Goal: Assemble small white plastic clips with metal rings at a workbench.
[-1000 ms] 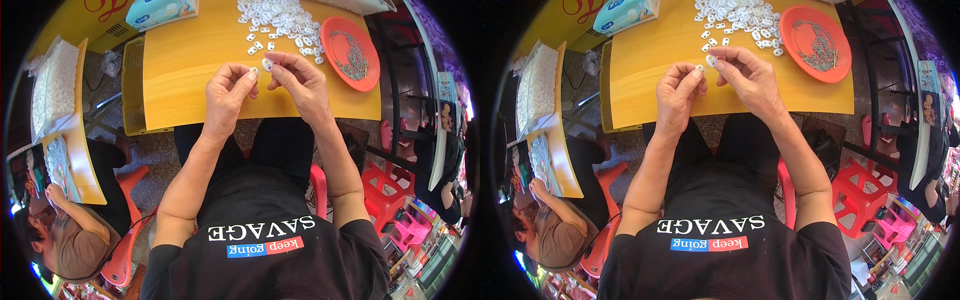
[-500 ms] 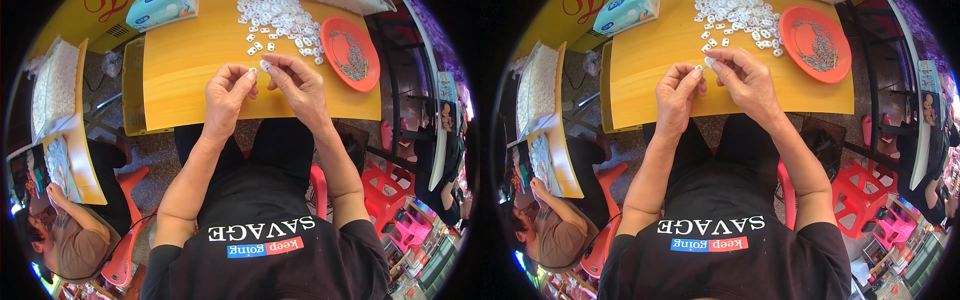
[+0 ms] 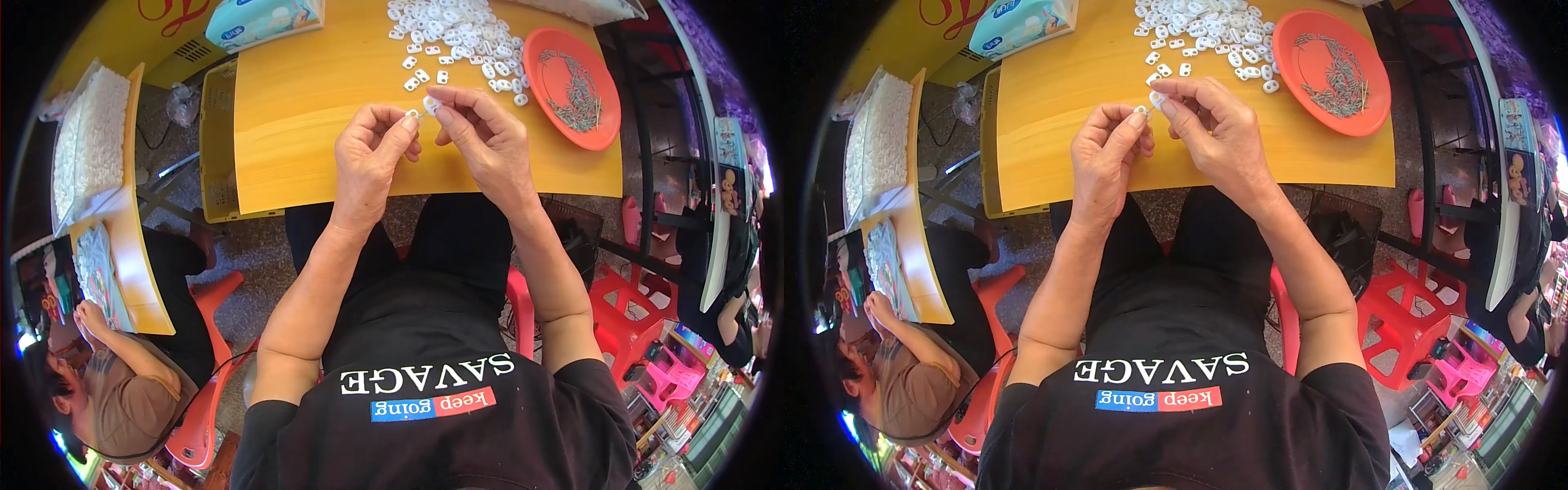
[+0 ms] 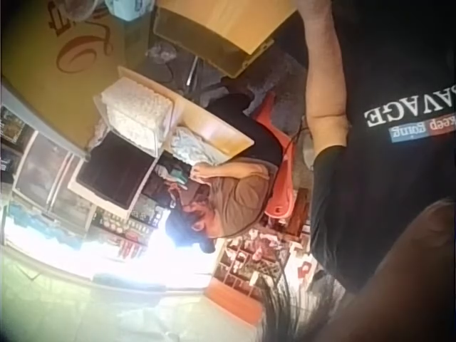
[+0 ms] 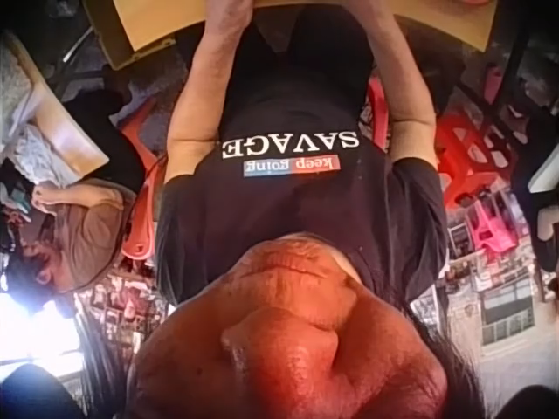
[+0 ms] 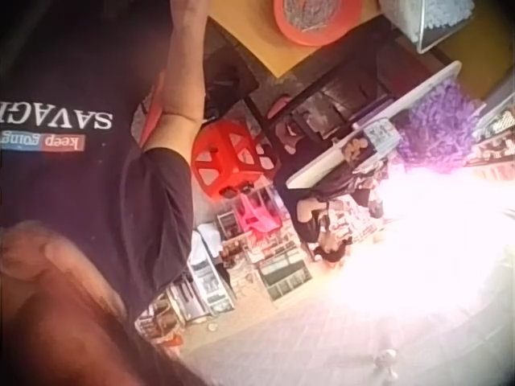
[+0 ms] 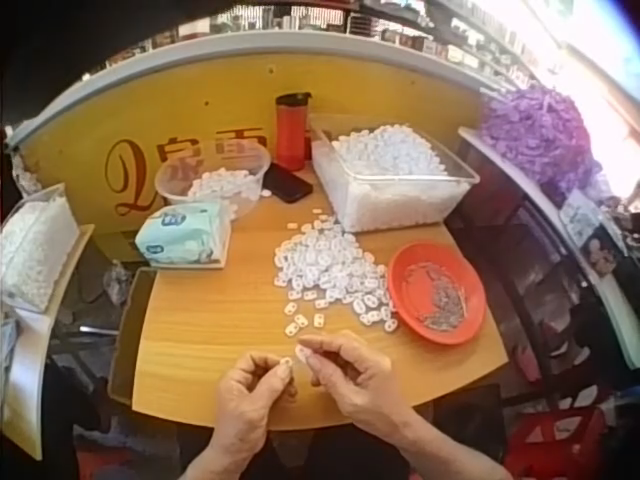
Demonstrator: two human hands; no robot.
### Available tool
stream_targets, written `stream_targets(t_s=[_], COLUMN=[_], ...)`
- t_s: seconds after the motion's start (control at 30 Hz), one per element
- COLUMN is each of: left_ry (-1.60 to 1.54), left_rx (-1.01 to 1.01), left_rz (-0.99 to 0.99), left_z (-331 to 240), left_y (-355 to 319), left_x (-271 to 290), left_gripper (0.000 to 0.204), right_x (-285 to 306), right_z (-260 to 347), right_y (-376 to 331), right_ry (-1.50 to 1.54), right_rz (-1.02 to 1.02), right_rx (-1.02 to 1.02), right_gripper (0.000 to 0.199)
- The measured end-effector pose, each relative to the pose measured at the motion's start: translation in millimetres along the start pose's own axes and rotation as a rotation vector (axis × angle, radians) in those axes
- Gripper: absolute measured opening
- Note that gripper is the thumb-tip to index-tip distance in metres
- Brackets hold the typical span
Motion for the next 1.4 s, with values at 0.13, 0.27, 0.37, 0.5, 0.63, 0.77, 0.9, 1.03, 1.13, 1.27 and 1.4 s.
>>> stream_targets(t_s=[0.13, 0.27, 0.37, 0.5, 0.63, 0.77, 0.9, 1.03, 1.13, 1.27, 1.4], left_ry=[0.005, 0.007, -0.007, -0.030, -0.064, -0.038, 0.016, -0.033, 0.110, 0.076, 0.051], left_rx=[-0.001, -0.009, -0.002, 0.009, 0.031, 0.029, 0.001, -0.135, -0.241, -0.207, -0.248], left_rz=[0.000, 0.004, 0.008, 0.016, 0.007, 0.013, 0.063, 0.137, 0.270, 0.333, 0.364], left_z=[-1.0, -0.1, 0.1, 1.0, 1.5, -1.0, -2.2, -12.0, -13.9, -20.8, -30.8], left_y=[0.1, 0.7, 0.3, 0.2, 1.5, 2.4, 1.3, -10.6, -16.0, -26.5, -39.2], left_x=[-0.2, -0.1, 0.2, 0.8, -0.6, -1.5, -3.9, -7.7, -6.6, -10.5, -6.8], left_gripper=[0.012, 0.012, 0.012, 0.011, 0.010, 0.010, 0.013, 0.023, 0.036, 0.034, 0.031], right_x=[-2.2, -5.7, -7.8, -8.8, -10.5, -7.5, -2.5, -5.8, -13.2, -20.9, -32.5], right_z=[-2.7, -4.3, -4.3, -4.5, -5.6, -5.8, -7.2, -2.1, 2.3, 12.2, 20.2], right_y=[-0.7, -1.4, -1.0, -1.3, -2.2, 0.1, 2.7, 2.0, -1.0, -8.0, -10.6], right_ry=[0.005, 0.009, 0.033, 0.056, 0.098, 0.130, 0.288, 0.542, 0.742, 0.730, 0.816], right_rz=[0.003, 0.014, -0.008, -0.025, -0.039, -0.025, 0.018, 0.103, 0.151, 0.222, 0.308], right_rx=[0.007, 0.004, 0.008, 0.012, -0.027, -0.071, -0.173, -0.270, -0.351, -0.427, -0.397], right_gripper=[0.025, 0.024, 0.022, 0.019, 0.019, 0.019, 0.022, 0.035, 0.061, 0.072, 0.078])
Point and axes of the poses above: each hand's wrist, its own y-axis towards the middle knuckle, its own x-axis out of the back of the hand, z = x × y, the point moved 4 cm from there along y, towards the middle knuckle, and after that the axes turned 3 degrees about x, right-handed, at the moved point
